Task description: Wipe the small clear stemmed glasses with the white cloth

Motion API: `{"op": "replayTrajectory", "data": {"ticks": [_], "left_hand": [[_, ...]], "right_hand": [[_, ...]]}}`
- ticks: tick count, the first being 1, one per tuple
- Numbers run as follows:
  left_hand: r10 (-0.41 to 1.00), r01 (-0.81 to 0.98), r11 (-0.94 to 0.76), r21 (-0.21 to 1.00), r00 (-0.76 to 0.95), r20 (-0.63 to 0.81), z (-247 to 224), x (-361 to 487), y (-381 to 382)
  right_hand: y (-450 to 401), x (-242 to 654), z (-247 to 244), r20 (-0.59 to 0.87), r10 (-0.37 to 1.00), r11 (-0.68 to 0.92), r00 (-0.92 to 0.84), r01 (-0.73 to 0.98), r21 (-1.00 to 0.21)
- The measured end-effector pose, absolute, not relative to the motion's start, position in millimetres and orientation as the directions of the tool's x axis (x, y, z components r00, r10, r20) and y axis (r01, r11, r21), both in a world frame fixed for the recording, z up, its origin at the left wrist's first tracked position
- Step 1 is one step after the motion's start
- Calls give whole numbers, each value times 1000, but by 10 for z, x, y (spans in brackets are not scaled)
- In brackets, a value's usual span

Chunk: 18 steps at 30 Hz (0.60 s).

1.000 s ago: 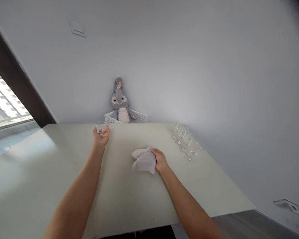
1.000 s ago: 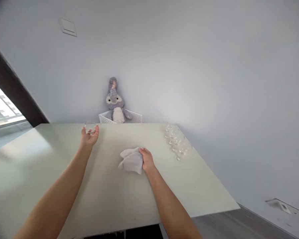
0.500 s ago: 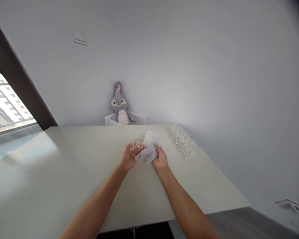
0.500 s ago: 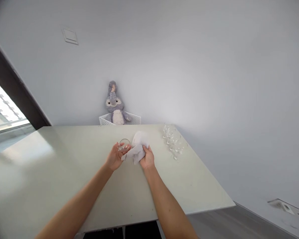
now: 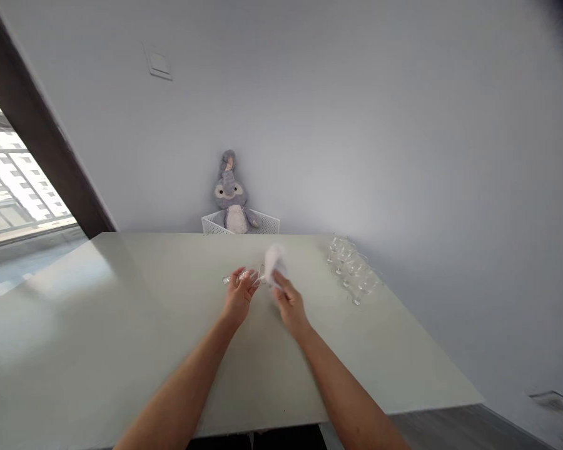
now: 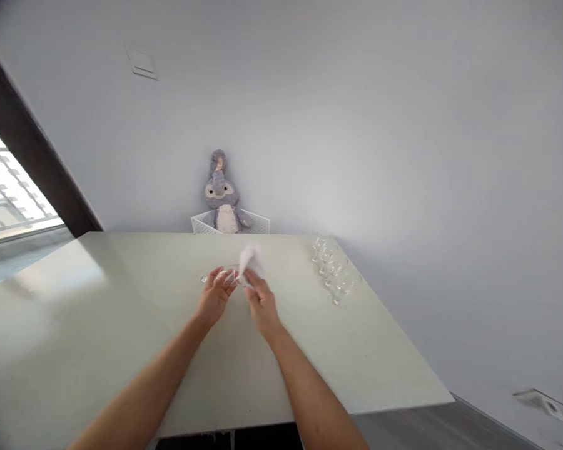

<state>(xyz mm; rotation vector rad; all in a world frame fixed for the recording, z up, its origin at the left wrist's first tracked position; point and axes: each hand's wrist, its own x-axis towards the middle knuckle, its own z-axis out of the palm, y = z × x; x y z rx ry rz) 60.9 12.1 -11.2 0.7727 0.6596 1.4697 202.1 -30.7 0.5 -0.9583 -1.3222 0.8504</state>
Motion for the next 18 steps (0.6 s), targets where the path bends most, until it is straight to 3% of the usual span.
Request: {"op": "replayTrajectory", "data": {"ticks": [3,9,12,15,18], "left_hand": [[996,-578,-50,815,27,80,-127,649,82],[985,-403,-145,904,26,170,-145,707,-4],[978,-296,-172,939,64,200,-171,730,-39],[978,-245,-129,961,129,164,-164,729,-59],[982,-198,-63,978,161,96,-130,706,-51]], "right_hand": [[-343,1892,-26,288,948,291,-137,2,-957],[-275,1947,-59,137,980,121,-147,-111,-986],[-270,1992,-63,55,960,-11,-275,-235,-972],[-282,2022,-39,68,883,-157,-464,-429,-890],[-296,2025,-17,126,854,-169,-504,-497,-851]]}}
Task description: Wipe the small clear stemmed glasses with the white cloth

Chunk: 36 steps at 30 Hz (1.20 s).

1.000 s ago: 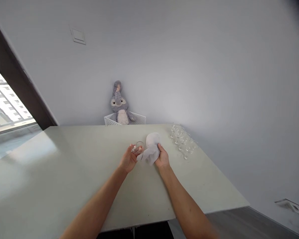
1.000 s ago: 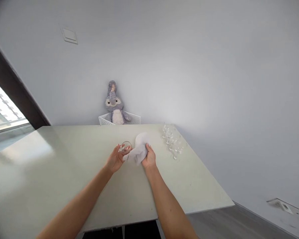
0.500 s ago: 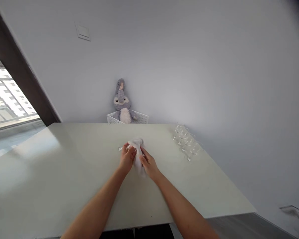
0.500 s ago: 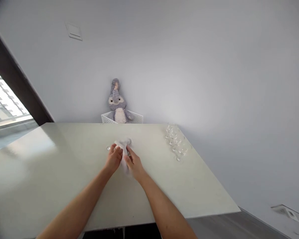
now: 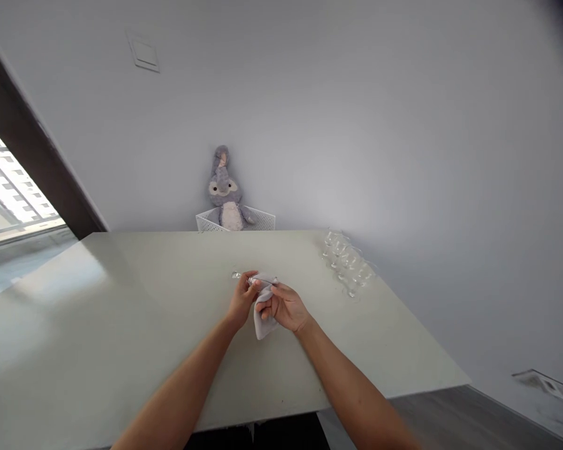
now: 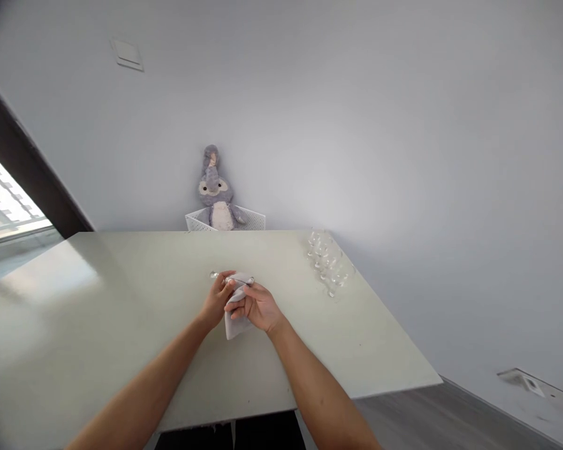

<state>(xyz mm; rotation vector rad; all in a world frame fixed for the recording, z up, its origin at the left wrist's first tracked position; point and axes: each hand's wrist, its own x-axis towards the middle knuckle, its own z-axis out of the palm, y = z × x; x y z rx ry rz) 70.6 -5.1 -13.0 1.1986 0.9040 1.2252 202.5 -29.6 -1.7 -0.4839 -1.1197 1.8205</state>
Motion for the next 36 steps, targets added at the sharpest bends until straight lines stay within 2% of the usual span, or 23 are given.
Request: {"op": "replayTrajectory", "data": {"ticks": [2,3,5,6,8,10,12,15,17,19,23,26,28,30,33,36], "left_hand": [[982,-179,-25,984,179,58,-122,688,-30],[980,-184,-1,983,194,37,-126,681,-16],[973,-212,67,975,232,-17,-149,675,13],[969,-224,97,970,242,-41,-165,675,25],[974,-239,108,965,218,-55,-192,679,43],[986,-237,76,969,164,-37,-203,680,48],[993,-230,48,972,119,-21,-197,672,47],[999,-213,16,977,50,-5,-175,652,45],[999,-199,-43,979,-8,42,-165,645,41],[993,-170,-108,979,-63,98,-156,647,31],[977,-57,-188,981,-113,180,-120,665,-2],[970,-16,-214,977,-119,210,-72,679,-30],[970,-46,-219,975,-115,213,-46,690,-45],[971,-98,-222,970,-116,210,-37,700,-51],[971,-180,-219,959,-136,196,-60,699,-30],[968,-270,-211,939,-194,161,-99,674,13]], "right_hand": [[-302,2006,-32,102,859,-130,-502,-406,-905],[-302,1994,-51,68,871,-94,-487,-301,-949],[-299,1971,-101,21,913,31,-408,20,-999],[-296,1963,-127,32,937,107,-347,201,-974],[-288,1956,-163,124,962,231,-242,486,-843],[-280,1953,-171,197,960,279,-200,588,-759],[-273,1946,-155,179,962,259,-205,495,-829],[-254,1924,-120,91,962,122,-256,109,-987],[-237,1917,-99,72,968,48,-240,-105,-993],[-224,1928,-81,70,982,36,-175,-191,-981],[-213,1999,-48,93,992,79,-87,-161,-984],[-206,2057,-36,89,990,82,-112,-63,-995],[-199,2087,-28,74,989,76,-128,10,-997],[-194,2118,-15,126,989,133,-73,104,-986],[-190,2184,11,275,958,242,80,287,-927],[-196,2264,28,291,920,199,261,326,-924]]}}
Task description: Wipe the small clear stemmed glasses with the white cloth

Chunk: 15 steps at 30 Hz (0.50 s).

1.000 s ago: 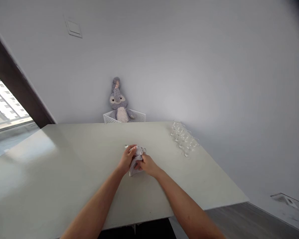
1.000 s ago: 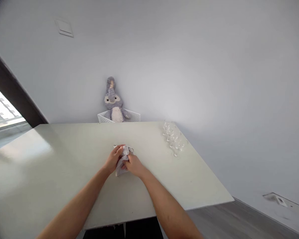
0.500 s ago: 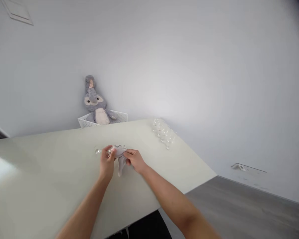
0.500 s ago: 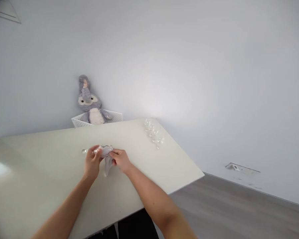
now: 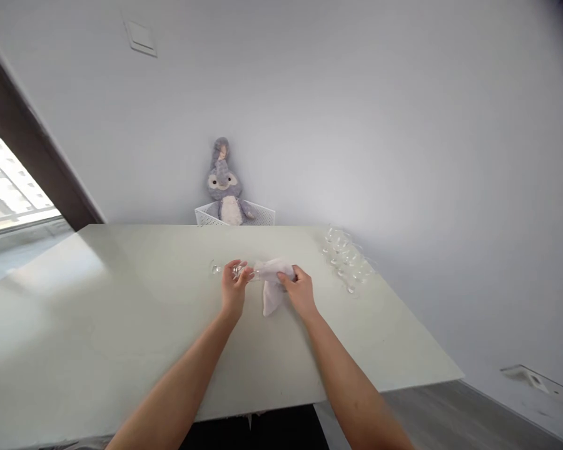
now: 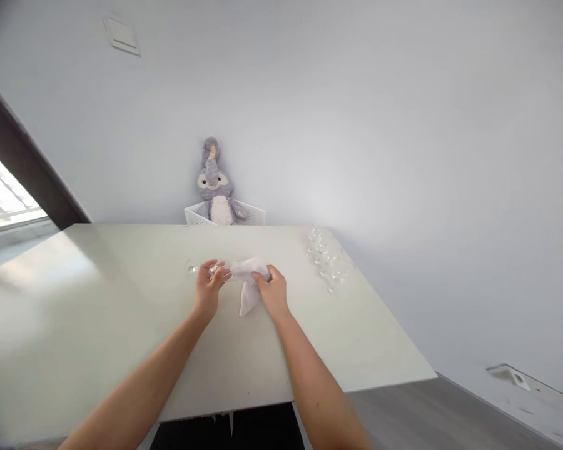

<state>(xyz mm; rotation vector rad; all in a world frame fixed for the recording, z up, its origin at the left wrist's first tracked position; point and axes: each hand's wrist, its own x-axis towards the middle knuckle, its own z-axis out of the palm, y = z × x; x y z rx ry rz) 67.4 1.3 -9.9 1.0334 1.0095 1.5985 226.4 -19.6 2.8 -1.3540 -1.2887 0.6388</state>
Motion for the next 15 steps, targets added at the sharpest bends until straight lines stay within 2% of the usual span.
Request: {"op": "replayTrajectory", "data": {"ticks": [4,6,7,10,12,15], "left_hand": [[951,-311,-220,925,-278,133,-137,661,26],[952,-289,-223,931,-270,144,-145,686,2],[955,-275,-225,935,-251,156,-145,704,-14],[962,-262,-235,936,-200,186,-132,746,-51],[962,-293,-235,927,-206,179,-111,746,-56],[966,-331,-210,920,-218,142,-75,714,-55]], "right_hand": [[-224,2271,35,245,813,161,528,201,-966],[-254,2192,42,224,832,180,507,135,-974],[-273,2136,47,204,879,192,432,72,-979],[-339,1970,68,134,989,144,61,-217,-966],[-373,1903,75,105,987,57,-118,-355,-933],[-389,1879,50,71,959,-53,-273,-420,-906]]}}
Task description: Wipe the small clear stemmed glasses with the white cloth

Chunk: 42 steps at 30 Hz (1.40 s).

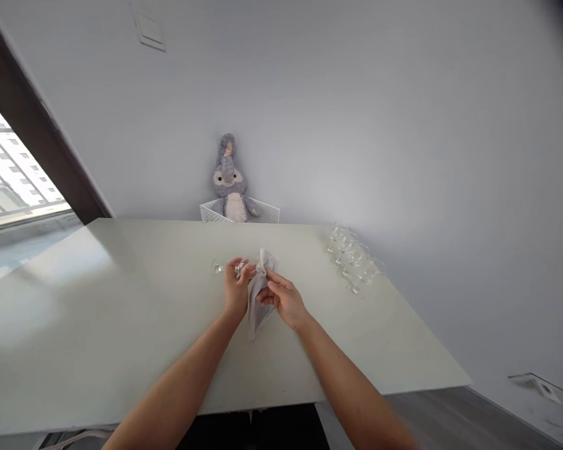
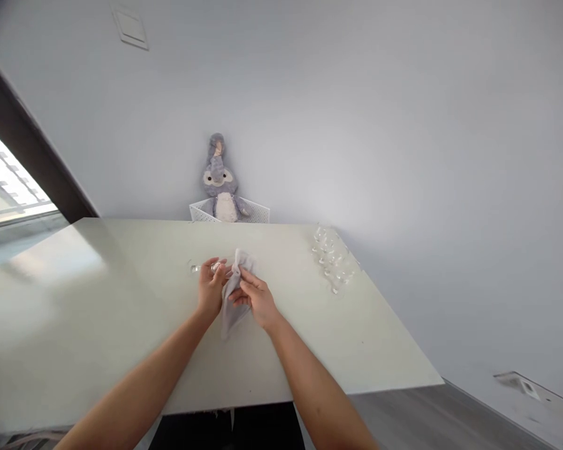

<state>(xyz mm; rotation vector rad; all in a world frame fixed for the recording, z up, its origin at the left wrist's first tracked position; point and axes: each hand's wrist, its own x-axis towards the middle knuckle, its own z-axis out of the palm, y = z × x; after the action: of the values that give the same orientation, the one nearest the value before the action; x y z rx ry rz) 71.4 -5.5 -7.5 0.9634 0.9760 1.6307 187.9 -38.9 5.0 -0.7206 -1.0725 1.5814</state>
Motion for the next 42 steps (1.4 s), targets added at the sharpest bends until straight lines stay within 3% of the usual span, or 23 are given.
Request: {"op": "replayTrajectory", "data": {"ticks": [3,9,12,15,17,20,22,24,26,29,32,35,37,40,42], "left_hand": [[977,-296,-177,939,-171,131,-68,702,-72],[995,-180,-72,981,60,84,-109,750,-89],[981,-235,-35,971,179,79,-43,707,-78],[931,-281,-44,959,337,141,62,638,-92],[903,-248,-67,967,397,164,104,610,-107],[922,-146,-90,985,361,138,83,605,-95],[955,-93,-106,990,267,127,26,612,-54],[977,-64,-107,992,177,117,-39,613,1],[985,-48,-72,996,152,79,-79,601,46],[972,-72,-22,997,231,39,-59,566,58],[922,-149,-50,988,374,103,23,536,11],[891,-193,-81,978,425,157,49,529,-13],[923,-174,-97,980,354,154,5,532,14],[971,-76,-81,994,221,96,-96,542,79],[979,-63,-56,996,192,67,-131,553,98]], "right_hand": [[-359,1881,-26,60,942,-78,-331,-389,-918],[-292,1879,-137,62,967,48,-249,-64,-997],[-279,1932,-118,28,972,-28,-235,-231,-973],[-260,2014,-104,-5,957,-154,-291,-493,-856],[-255,2049,-106,3,939,-197,-343,-545,-815],[-272,2044,-107,60,938,-91,-341,-410,-908],[-296,2012,-103,153,942,109,-298,-160,-981],[-319,1980,-103,247,925,301,-290,156,-941],[-327,1964,-112,286,901,398,-326,358,-845],[-297,1981,-132,287,916,370,-280,312,-875],[-241,2023,-147,161,976,152,-149,-69,-986],[-224,2029,-159,84,978,16,-192,-332,-943],[-249,1991,-168,122,967,66,-224,-242,-968],[-309,1901,-178,237,949,260,-206,95,-961],[-331,1858,-178,277,947,308,-165,212,-927]]}}
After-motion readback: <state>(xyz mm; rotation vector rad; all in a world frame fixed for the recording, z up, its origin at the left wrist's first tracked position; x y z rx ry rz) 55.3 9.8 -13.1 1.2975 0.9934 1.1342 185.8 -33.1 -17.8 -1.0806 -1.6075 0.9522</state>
